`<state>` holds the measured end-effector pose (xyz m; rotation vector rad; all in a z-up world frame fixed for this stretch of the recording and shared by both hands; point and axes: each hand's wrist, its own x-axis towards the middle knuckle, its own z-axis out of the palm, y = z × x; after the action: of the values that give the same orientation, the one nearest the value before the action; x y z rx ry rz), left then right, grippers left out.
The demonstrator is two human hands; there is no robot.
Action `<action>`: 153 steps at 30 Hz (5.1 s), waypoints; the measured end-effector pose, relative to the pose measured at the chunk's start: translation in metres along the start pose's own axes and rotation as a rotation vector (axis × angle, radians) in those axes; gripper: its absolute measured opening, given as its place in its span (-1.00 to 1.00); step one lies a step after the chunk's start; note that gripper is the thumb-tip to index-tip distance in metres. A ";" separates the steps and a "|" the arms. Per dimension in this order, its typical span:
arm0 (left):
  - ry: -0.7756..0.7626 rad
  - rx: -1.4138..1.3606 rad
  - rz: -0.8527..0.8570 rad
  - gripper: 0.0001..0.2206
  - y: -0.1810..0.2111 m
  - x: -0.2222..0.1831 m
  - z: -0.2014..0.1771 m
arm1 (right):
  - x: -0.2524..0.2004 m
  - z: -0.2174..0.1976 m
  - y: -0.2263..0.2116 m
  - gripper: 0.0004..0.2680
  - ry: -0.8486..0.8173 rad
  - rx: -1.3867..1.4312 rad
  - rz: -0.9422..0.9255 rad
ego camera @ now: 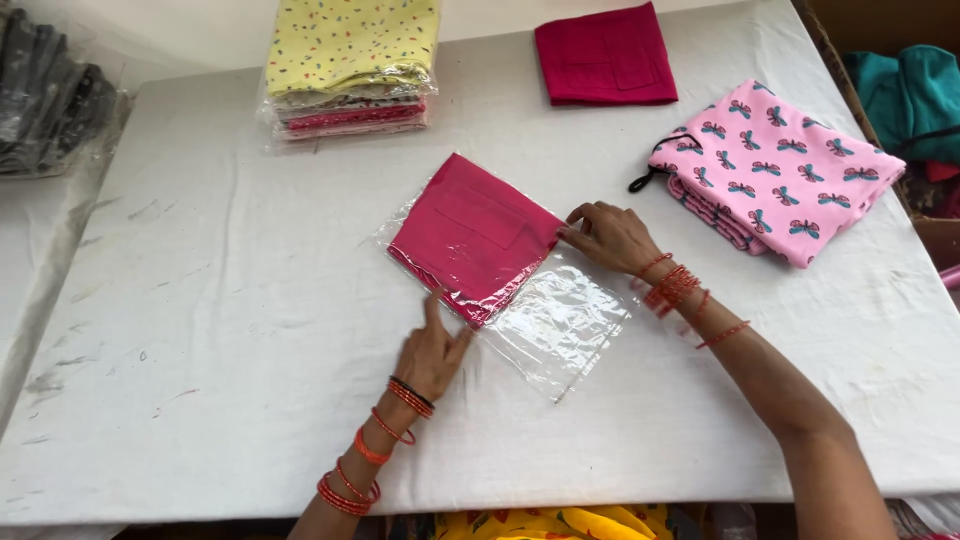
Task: The person folds a pink cloth with a butterfly pattern and places it into a clear plastic bag. They then fold a red cloth and place it into a separate clear plastic bag. The person repeats this process for another red cloth, placing it into a bag. Finally, they place the packaged items onto a stack of other packaged clothes.
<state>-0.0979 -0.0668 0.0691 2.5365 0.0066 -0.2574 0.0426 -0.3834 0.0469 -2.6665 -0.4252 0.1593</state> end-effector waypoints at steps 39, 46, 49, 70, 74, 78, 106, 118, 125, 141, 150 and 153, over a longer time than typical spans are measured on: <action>0.411 -0.191 0.578 -0.48 -0.001 0.025 0.018 | -0.080 -0.032 0.012 -0.71 0.255 0.585 -0.301; 0.881 0.396 0.718 -0.71 0.008 0.060 -0.015 | -0.061 -0.027 -0.015 -0.88 0.677 -0.023 -0.333; 0.984 0.486 0.673 -0.76 0.010 0.075 -0.034 | -0.045 -0.033 -0.027 -0.91 0.651 0.193 -0.345; 0.313 0.286 0.708 -0.45 0.016 0.058 0.035 | -0.055 -0.008 -0.047 -0.57 0.291 -0.066 -0.611; 0.089 0.518 0.676 -0.34 0.029 0.040 0.042 | -0.045 0.035 -0.023 -0.50 0.057 -0.322 -0.529; -0.163 0.580 0.437 -0.35 0.008 0.020 0.029 | -0.072 0.037 -0.015 -0.48 0.065 -0.243 -0.414; 0.131 -1.436 -0.159 -0.31 -0.044 0.061 0.058 | -0.047 0.033 -0.020 -0.49 -0.074 0.268 0.204; 0.144 -1.790 -0.086 -0.55 -0.084 0.194 0.070 | 0.045 -0.029 0.052 -0.68 0.566 -0.080 -0.132; -0.251 -1.544 -0.041 -0.38 -0.034 0.123 0.028 | 0.186 0.002 0.106 -0.37 0.587 -0.146 -0.022; 0.051 -1.438 -0.023 -0.67 -0.065 0.365 0.049 | 0.258 -0.005 0.158 -0.62 0.311 -0.792 -0.096; -0.091 -1.323 0.139 -0.67 0.042 0.380 0.000 | 0.255 -0.157 0.260 -0.76 0.630 0.209 -0.179; -0.136 -1.286 0.256 -0.68 0.073 0.399 -0.012 | 0.141 -0.216 0.270 -0.74 0.695 -0.041 -0.213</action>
<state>0.2999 -0.1414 0.0459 1.2221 -0.1535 -0.2147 0.2876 -0.6563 0.1177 -2.4818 -0.4686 -0.8175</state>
